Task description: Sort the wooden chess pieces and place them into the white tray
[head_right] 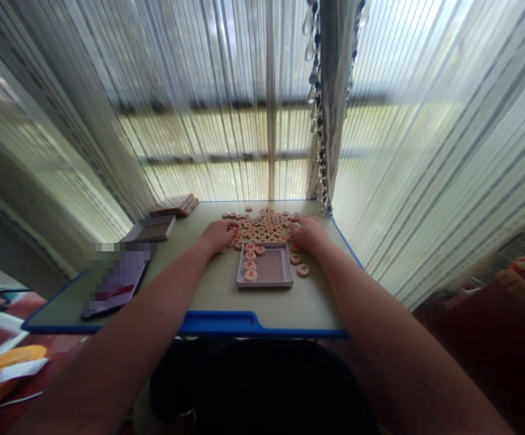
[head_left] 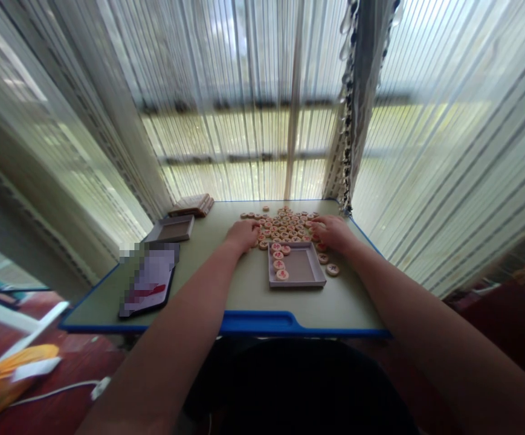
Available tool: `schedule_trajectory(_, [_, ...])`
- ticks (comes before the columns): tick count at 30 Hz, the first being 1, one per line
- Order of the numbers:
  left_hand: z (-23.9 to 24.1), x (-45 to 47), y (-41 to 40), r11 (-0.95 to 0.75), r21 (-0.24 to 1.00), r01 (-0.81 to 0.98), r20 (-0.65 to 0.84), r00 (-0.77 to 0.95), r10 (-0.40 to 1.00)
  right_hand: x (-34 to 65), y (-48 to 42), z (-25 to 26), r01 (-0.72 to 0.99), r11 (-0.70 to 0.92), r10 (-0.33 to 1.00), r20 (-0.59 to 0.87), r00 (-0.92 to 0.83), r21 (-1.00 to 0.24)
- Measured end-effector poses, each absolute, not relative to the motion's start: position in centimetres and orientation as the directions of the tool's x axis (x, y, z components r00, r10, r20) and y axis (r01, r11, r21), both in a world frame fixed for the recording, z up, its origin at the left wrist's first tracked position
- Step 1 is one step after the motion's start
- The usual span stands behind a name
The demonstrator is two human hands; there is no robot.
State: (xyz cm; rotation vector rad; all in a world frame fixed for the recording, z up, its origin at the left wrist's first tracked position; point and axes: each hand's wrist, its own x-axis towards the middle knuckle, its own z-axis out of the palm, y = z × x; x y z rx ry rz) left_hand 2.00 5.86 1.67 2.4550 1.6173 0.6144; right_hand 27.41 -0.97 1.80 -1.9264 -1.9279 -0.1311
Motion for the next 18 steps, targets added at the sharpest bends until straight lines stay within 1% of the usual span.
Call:
schedule_trajectory(10, [1.67, 2.12, 6.01, -0.428, 0.299, 0.853, 0.304, 0.340, 0.890, 26.94, -1.25, 2.13, 0.973, 0.074, 0.934, 0.357, 0.010, -0.220])
schedule_trajectory(13, [1.77, 2.46, 5.85, -0.439, 0.287, 0.851, 0.293, 0.359, 0.886, 26.81, -1.32, 2.18, 0.974, 0.072, 0.934, 0.356, 0.009, -0.214])
schedule_trajectory(18, [2.00, 2.57, 6.06, -0.418, 0.280, 0.864, 0.311, 0.330, 0.891, 26.73, -1.36, 2.28, 0.977, 0.082, 0.930, 0.368, -0.003, -0.199])
